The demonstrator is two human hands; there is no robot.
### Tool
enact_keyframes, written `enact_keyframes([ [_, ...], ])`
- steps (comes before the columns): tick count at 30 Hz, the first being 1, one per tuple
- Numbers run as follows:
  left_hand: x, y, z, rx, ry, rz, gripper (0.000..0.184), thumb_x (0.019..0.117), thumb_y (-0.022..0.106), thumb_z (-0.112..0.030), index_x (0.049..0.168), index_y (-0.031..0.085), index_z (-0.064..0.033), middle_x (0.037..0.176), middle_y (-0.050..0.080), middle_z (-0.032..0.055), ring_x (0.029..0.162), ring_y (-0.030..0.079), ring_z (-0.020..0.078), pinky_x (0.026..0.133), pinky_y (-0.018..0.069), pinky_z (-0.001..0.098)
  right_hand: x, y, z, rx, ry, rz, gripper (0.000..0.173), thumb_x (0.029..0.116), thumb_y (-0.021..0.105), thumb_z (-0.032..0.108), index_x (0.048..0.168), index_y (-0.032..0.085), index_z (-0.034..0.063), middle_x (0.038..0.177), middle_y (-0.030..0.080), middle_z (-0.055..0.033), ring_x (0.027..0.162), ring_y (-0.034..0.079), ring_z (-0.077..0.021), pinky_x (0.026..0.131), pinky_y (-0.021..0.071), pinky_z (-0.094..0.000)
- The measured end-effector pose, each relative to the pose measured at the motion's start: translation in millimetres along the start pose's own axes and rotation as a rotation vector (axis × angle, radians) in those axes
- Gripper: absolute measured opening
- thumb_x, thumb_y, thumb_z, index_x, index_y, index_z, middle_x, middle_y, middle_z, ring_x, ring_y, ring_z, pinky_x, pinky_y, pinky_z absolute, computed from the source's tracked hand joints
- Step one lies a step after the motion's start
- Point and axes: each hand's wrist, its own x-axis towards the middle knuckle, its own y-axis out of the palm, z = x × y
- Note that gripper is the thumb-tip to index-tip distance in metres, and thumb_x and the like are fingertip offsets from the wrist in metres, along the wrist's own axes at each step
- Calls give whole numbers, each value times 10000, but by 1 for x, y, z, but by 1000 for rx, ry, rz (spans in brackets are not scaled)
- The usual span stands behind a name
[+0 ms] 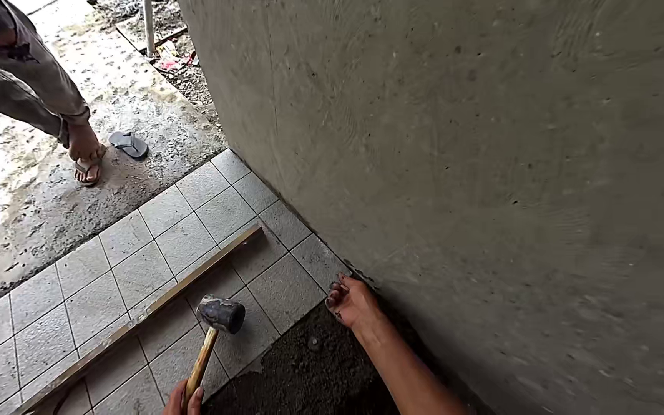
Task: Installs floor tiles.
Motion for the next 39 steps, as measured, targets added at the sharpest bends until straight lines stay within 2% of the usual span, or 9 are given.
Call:
enact_keyframes([
  [6,5,-2,5,-2,26,27,512,1010,571,-453,1259,661,-15,945,734,185,751,716,343,664,571,575,5,1,-1,-29,-11,-28,276,1036,564,357,861,473,164,557,388,48,387,367,-50,377,386,-203],
  [12,11,-1,22,12,67,4,534,987,553,-512,1227,683,-54,923,734,163,719,713,329,616,568,569,16,8,0,-456,-256,-114,364,955,704,444,1082,567,132,683,439,22,473,400,-78,436,379,-237],
  [16,21,-2,32,-9,120,10,540,994,531,-525,1222,692,-62,987,738,160,808,730,334,673,583,568,8,7,-4,-500,-474,10,263,993,666,351,977,576,104,624,487,16,441,437,-74,421,418,-239],
  [23,30,-20,29,-8,154,3,615,947,539,-546,1265,697,-44,1169,656,270,1081,622,494,897,504,645,-117,-80,-12,-461,-602,268,202,1060,486,253,1042,572,71,653,594,-27,444,498,-85,427,468,-237],
  [27,-6,-110,-87,-949,-273,536,713,969,624,-483,1463,490,14,1227,681,137,1065,680,231,877,583,412,-210,-122,-39,-468,-377,445,310,956,667,348,1145,602,110,787,708,-54,498,586,-86,446,513,-245],
  [29,-34,-149,-135,-1525,-535,764,775,924,711,-477,1501,429,-44,1220,695,149,1037,708,277,833,613,452,-240,-127,-50,-545,-245,605,335,927,738,364,1163,668,137,858,746,-61,569,645,-91,493,549,-251],
  [33,-75,-222,-185,-1559,-775,322,273,966,599,-21,1228,575,51,964,740,177,821,748,260,742,645,433,-274,-112,-60,-838,-52,787,390,952,712,316,1260,632,91,952,735,-53,667,658,-114,564,562,-284],
  [37,-135,-308,-206,-1111,-247,-70,238,901,705,12,1136,709,50,1112,732,118,1042,704,184,945,601,369,-322,-73,-78,-920,349,830,617,1009,464,595,1385,507,108,1190,677,-136,992,714,-325,739,634,-503],
  [39,-167,-332,-220,-884,-108,-203,236,879,705,-8,1109,741,32,1155,733,161,1143,679,256,1038,544,432,-363,-56,-93,-655,597,913,887,890,441,825,1475,483,160,1314,668,-153,1138,683,-345,866,607,-533],
])
